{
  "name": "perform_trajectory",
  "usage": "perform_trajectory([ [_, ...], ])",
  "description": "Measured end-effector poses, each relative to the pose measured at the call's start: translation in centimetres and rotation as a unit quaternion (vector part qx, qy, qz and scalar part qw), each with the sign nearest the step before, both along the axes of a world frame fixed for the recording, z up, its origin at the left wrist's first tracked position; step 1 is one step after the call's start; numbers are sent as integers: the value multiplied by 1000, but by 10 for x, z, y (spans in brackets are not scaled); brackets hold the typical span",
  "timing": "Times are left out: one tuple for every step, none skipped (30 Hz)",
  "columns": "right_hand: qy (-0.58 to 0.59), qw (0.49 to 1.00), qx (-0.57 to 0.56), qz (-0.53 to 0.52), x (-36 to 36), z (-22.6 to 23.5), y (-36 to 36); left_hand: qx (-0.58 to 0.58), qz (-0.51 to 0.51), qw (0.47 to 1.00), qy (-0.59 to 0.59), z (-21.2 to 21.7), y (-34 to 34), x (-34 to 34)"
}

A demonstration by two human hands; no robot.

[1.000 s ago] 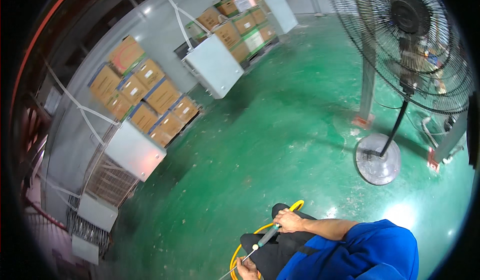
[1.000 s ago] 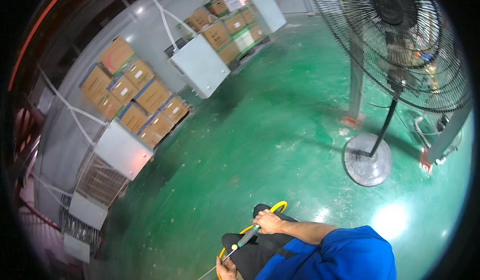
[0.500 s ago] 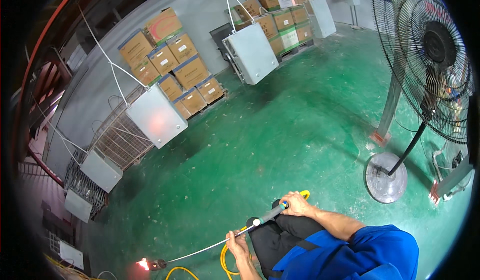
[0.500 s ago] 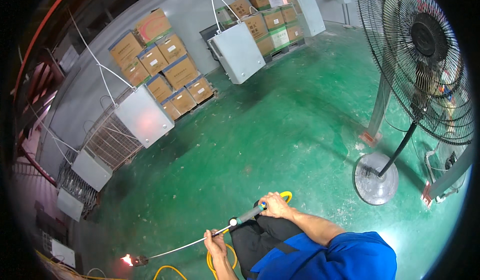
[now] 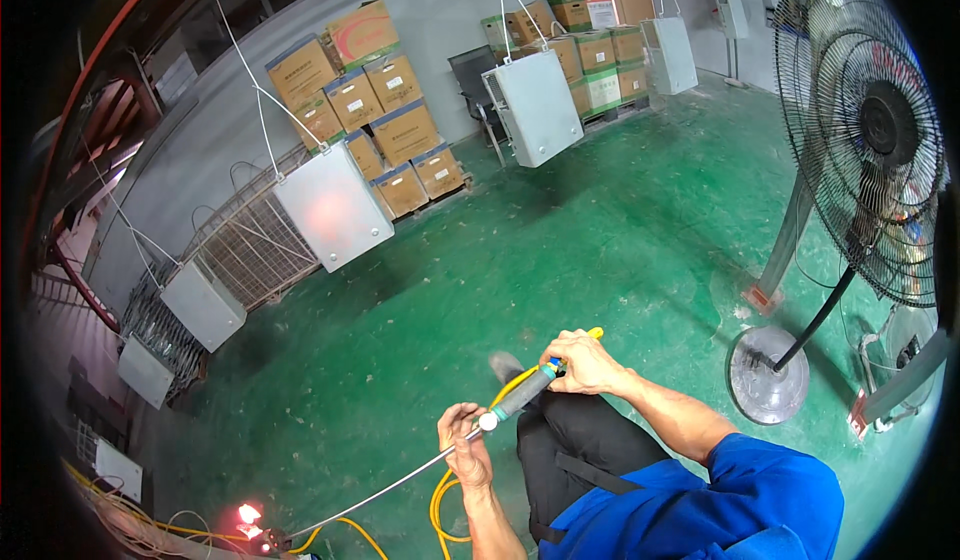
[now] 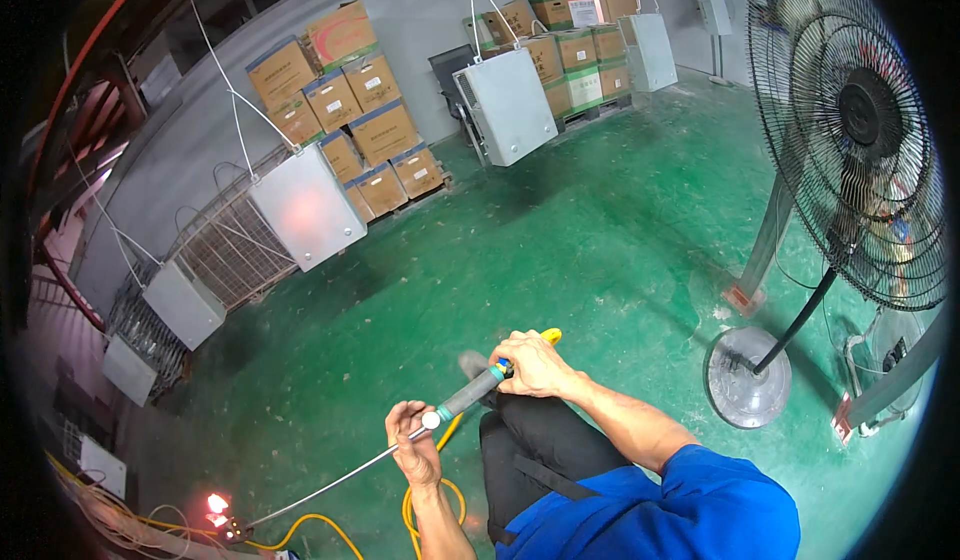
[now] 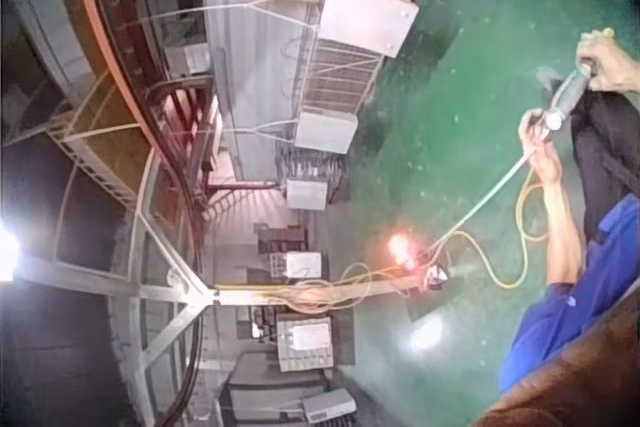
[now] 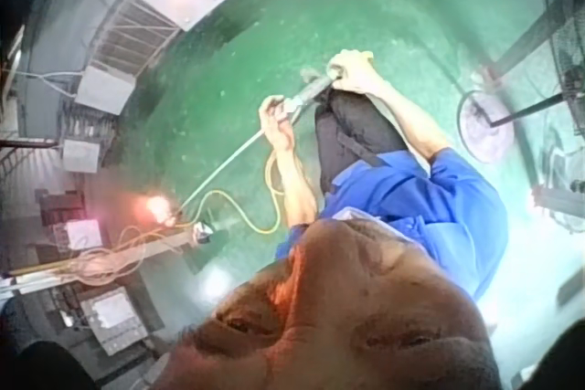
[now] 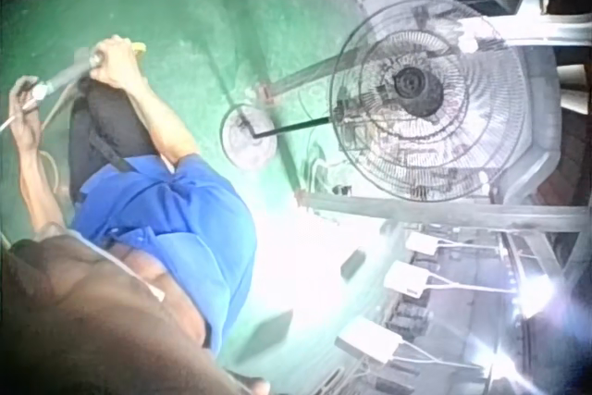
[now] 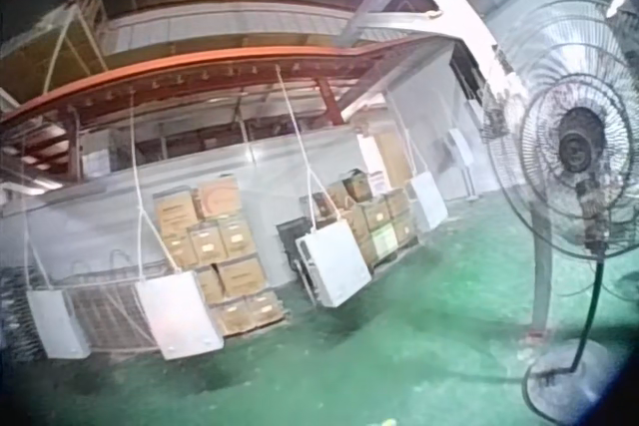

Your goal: The recorder uses a long-handled gas torch to apply a flame to the surface of electrical control panel enclosures to test their fire resistance or coating.

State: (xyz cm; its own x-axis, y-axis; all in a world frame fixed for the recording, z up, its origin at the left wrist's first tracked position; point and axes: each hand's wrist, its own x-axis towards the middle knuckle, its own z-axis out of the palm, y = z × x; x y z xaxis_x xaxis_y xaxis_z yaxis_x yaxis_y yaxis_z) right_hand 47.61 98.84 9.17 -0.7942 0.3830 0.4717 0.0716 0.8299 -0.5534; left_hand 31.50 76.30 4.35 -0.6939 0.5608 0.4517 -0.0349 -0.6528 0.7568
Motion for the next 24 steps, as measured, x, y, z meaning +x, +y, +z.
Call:
perform_trajectory([
  [0,1000,-1,-4,2,7,-5,6,-16,1000,11,6,0,2],
  [1,1000,-3,-7,4,13,-9,23,-45,998,25,7,-2,1],
  [0,1000,-4,-14,6,15,-12,18,-53,998,38,11,-3,3],
  [2,1000,-6,-13,7,14,-12,13,-61,997,51,17,-3,6],
  [5,1000,-7,-12,8,12,-13,9,-68,996,64,19,-3,8],
  [9,1000,-10,-7,9,10,-14,-16,-90,996,23,15,-5,8],
  [3,1000,-16,-5,9,9,-16,-31,-99,994,32,12,-6,9],
  [-2,1000,-23,-2,10,8,-18,-45,-109,992,42,10,-5,12],
  [-7,1000,-30,1,9,6,-21,-60,-118,990,52,7,-5,14],
  [-9,999,-38,8,7,4,-24,-74,-114,989,57,5,-5,16],
  [-11,999,-45,17,4,2,-28,-72,-105,990,66,1,-6,17],
  [-15,998,-53,34,-2,-1,-32,-72,-99,990,64,-5,-9,17],
  [-25,997,-62,37,-6,-6,-35,-71,-90,991,62,-11,-12,18],
  [-37,996,-70,42,-6,-14,-36,-55,-89,993,54,-16,-13,21],
  [-52,994,-76,54,-9,-22,-36,-42,-96,993,57,-20,-14,24],
  [-58,993,-82,67,-13,-31,-37,-55,-89,994,45,-27,-17,24],
  [-73,989,-93,85,-17,-39,-40,-71,-82,994,32,-37,-19,26],
  [-87,986,-104,100,-22,-46,-43,-69,-76,994,23,-46,-23,27],
  [-97,983,-114,107,-27,-52,-45,-80,-67,995,4,-54,-27,28],
  [-104,980,-121,114,-33,-61,-49,-87,-46,995,-11,-61,-32,29],
  [-112,978,-123,126,-37,-66,-49,-94,-28,995,-24,-65,-34,33],
  [-120,976,-124,136,-40,-71,-49,-108,-7,994,-30,-68,-37,36],
  [-128,973,-125,144,-43,-75,-48,-121,13,992,-36,-72,-39,41],
  [-133,971,-120,160,-46,-77,-46,-133,32,990,-42,-74,-39,44],
])
